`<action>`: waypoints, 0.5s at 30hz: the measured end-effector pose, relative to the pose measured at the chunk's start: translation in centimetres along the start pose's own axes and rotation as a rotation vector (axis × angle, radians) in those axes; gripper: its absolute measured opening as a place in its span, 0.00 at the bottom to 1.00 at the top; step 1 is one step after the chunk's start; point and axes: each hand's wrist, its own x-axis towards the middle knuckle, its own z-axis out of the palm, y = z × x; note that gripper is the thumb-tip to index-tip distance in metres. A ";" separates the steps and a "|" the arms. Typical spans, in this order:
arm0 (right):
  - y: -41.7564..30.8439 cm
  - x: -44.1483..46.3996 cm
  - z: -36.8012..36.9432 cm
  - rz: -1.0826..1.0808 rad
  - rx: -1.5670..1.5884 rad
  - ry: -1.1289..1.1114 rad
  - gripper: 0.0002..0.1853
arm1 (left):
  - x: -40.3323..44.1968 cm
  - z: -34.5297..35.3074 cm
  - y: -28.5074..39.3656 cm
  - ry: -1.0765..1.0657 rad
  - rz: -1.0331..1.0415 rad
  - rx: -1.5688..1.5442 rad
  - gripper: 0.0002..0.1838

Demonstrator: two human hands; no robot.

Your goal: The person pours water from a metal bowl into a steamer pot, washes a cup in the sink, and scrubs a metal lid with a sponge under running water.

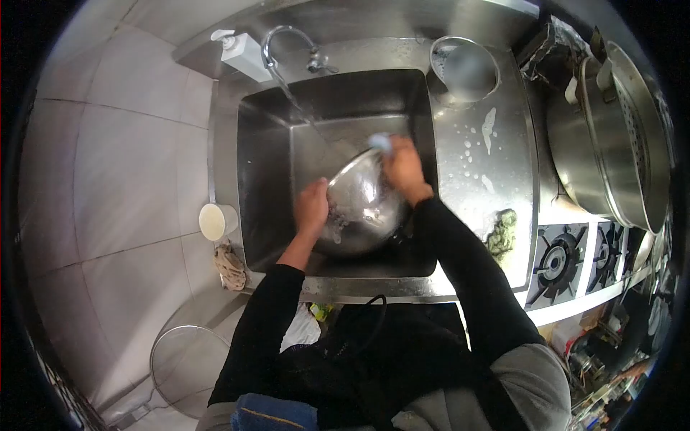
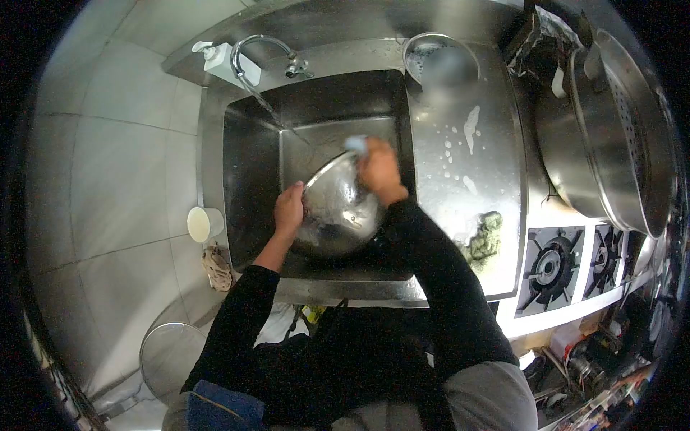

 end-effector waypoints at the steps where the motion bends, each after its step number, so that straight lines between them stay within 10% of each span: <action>1: 0.5 1.0 -0.2 0.346 0.038 -0.004 0.16 | -0.2 0.1 0.3 0.036 0.018 0.037 0.24; 5: -6.0 -1.1 0.2 -0.146 0.055 -0.172 0.17 | -0.2 1.0 0.1 -0.011 -0.041 -0.060 0.24; 9: -0.4 -0.5 0.9 0.220 0.065 0.021 0.16 | 0.8 1.0 -1.4 0.000 0.028 -0.080 0.25; 15: -6.7 -4.0 1.3 -0.272 0.140 0.112 0.14 | 0.0 0.7 -0.4 -0.013 0.071 -0.038 0.26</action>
